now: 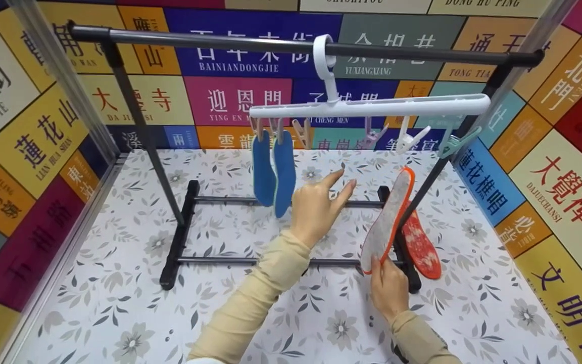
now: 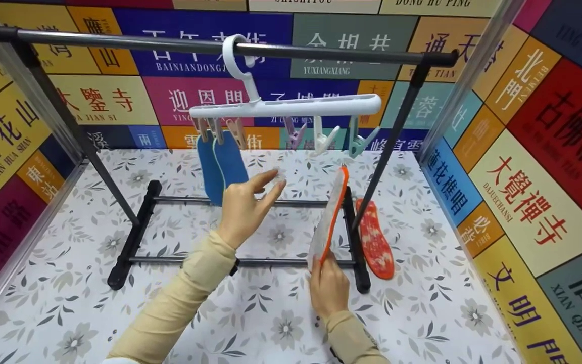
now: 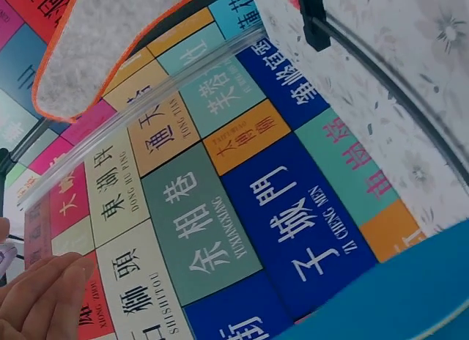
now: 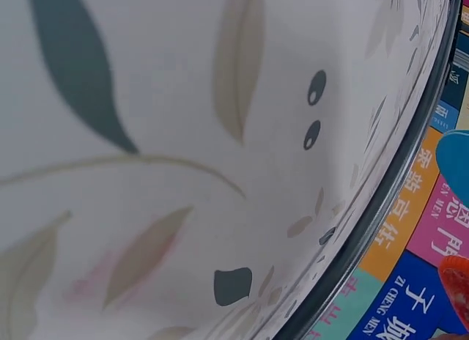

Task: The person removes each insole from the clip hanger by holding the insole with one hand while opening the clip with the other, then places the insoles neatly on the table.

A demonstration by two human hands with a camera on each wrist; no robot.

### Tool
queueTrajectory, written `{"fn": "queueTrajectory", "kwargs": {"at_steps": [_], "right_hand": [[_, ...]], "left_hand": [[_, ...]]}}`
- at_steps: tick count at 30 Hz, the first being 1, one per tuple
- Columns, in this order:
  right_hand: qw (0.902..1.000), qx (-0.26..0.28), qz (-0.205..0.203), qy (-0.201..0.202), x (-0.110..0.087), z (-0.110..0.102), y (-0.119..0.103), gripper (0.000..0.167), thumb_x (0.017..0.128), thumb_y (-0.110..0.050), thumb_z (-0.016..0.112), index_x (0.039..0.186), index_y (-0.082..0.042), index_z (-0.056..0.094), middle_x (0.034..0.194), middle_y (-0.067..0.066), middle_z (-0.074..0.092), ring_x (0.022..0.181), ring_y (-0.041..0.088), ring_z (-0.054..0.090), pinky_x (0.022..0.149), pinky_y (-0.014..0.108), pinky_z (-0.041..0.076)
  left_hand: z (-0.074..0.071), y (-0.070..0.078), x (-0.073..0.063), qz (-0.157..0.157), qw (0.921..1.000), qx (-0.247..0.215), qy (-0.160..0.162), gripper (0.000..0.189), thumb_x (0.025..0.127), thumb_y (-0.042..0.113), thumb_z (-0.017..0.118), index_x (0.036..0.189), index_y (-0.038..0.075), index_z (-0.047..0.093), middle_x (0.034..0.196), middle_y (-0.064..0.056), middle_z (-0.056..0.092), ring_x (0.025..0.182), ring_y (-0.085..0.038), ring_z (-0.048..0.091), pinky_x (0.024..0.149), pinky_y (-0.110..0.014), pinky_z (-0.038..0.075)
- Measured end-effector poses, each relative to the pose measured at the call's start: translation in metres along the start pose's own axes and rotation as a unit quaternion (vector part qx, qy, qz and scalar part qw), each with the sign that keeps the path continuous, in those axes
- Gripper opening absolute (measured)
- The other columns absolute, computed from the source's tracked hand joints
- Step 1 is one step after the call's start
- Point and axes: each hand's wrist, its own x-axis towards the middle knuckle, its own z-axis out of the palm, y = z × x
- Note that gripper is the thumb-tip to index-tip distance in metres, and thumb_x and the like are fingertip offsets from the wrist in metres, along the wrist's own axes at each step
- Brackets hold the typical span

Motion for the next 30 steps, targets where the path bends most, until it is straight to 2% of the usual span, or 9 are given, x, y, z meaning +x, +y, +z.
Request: {"fn": "queueTrajectory", "kwargs": {"at_steps": [3,8,14,17,20,22,24,28,30], "right_hand": [[1.0,0.0,0.003,-0.003,0.0,0.0,0.0,0.018,0.095,-0.007,0.059,0.078,-0.001,0.06,0.061,0.013,0.057,0.06,0.038,0.06,0.058,0.053,0.043],[1.0,-0.005,0.003,-0.006,0.0,-0.001,0.001,0.014,0.095,-0.007,0.059,0.082,0.0,0.06,0.061,0.013,0.055,0.06,0.04,0.059,0.059,0.055,0.044],[0.9999,-0.011,-0.004,-0.005,-0.003,-0.002,0.002,0.015,0.094,-0.004,0.061,0.102,0.007,0.066,0.078,0.024,0.067,0.072,0.048,0.065,0.064,0.06,0.047],[0.9999,-0.011,-0.011,-0.001,-0.004,-0.003,0.003,0.02,0.093,-0.003,0.063,0.109,0.008,0.066,0.076,0.022,0.066,0.07,0.046,0.065,0.063,0.059,0.047],[0.9998,-0.011,-0.016,0.005,-0.005,-0.004,0.006,0.023,0.091,-0.002,0.064,0.112,0.007,0.067,0.07,0.017,0.063,0.066,0.041,0.064,0.061,0.057,0.047],[0.9998,-0.009,-0.014,0.008,-0.005,-0.005,0.008,0.023,0.091,-0.001,0.065,0.113,0.006,0.067,0.071,0.016,0.063,0.065,0.039,0.064,0.061,0.057,0.048],[0.9999,-0.01,-0.007,0.006,-0.006,-0.007,0.011,0.021,0.092,-0.001,0.064,0.111,0.006,0.067,0.072,0.015,0.065,0.064,0.038,0.063,0.061,0.056,0.048],[0.9998,-0.018,0.01,-0.003,-0.008,-0.012,0.015,0.02,0.093,-0.002,0.064,0.111,0.006,0.067,0.074,0.016,0.066,0.065,0.037,0.064,0.062,0.056,0.049],[0.9995,-0.024,0.02,-0.011,-0.009,-0.016,0.016,0.024,0.094,-0.003,0.063,0.116,0.006,0.066,0.081,0.019,0.069,0.07,0.04,0.066,0.064,0.057,0.05]], "left_hand": [[0.004,-0.002,-0.011,-0.009,0.9999,0.001,-0.014,0.035,0.096,0.04,0.063,0.113,0.012,0.075,0.063,-0.005,0.071,0.04,-0.011,0.051,0.048,-0.027,0.048],[0.011,-0.006,-0.028,-0.02,0.9994,-0.002,-0.029,0.035,0.096,0.039,0.063,0.114,0.012,0.074,0.062,-0.006,0.07,0.037,-0.008,0.04,0.043,-0.026,0.042],[0.017,-0.012,-0.038,-0.038,0.9986,-0.029,-0.024,0.034,0.095,0.036,0.065,0.113,0.009,0.074,0.062,-0.007,0.07,0.039,-0.008,0.037,0.041,-0.027,0.037],[0.019,-0.014,-0.042,-0.042,0.9986,-0.025,-0.02,0.035,0.095,0.036,0.066,0.113,0.008,0.074,0.067,-0.009,0.072,0.041,-0.013,0.049,0.044,-0.03,0.043],[0.02,-0.014,-0.046,-0.052,0.9983,-0.017,-0.021,0.034,0.094,0.037,0.066,0.111,0.009,0.075,0.079,-0.01,0.076,0.052,-0.019,0.065,0.052,-0.032,0.051],[0.02,-0.014,-0.048,-0.063,0.9975,-0.017,-0.027,0.035,0.095,0.038,0.065,0.111,0.009,0.075,0.084,-0.01,0.077,0.057,-0.02,0.068,0.056,-0.031,0.053],[0.021,-0.014,-0.05,-0.075,0.9962,-0.026,-0.036,0.035,0.095,0.038,0.064,0.112,0.01,0.075,0.079,-0.008,0.076,0.051,-0.015,0.062,0.053,-0.028,0.05],[0.023,-0.013,-0.054,-0.087,0.9942,-0.038,-0.05,0.035,0.095,0.038,0.063,0.114,0.01,0.074,0.063,-0.004,0.069,0.041,-0.004,0.037,0.044,-0.021,0.038],[0.024,-0.014,-0.057,-0.088,0.9942,-0.037,-0.05,0.035,0.095,0.038,0.064,0.114,0.011,0.074,0.059,-0.003,0.066,0.04,-0.003,0.033,0.043,-0.022,0.035]]}}
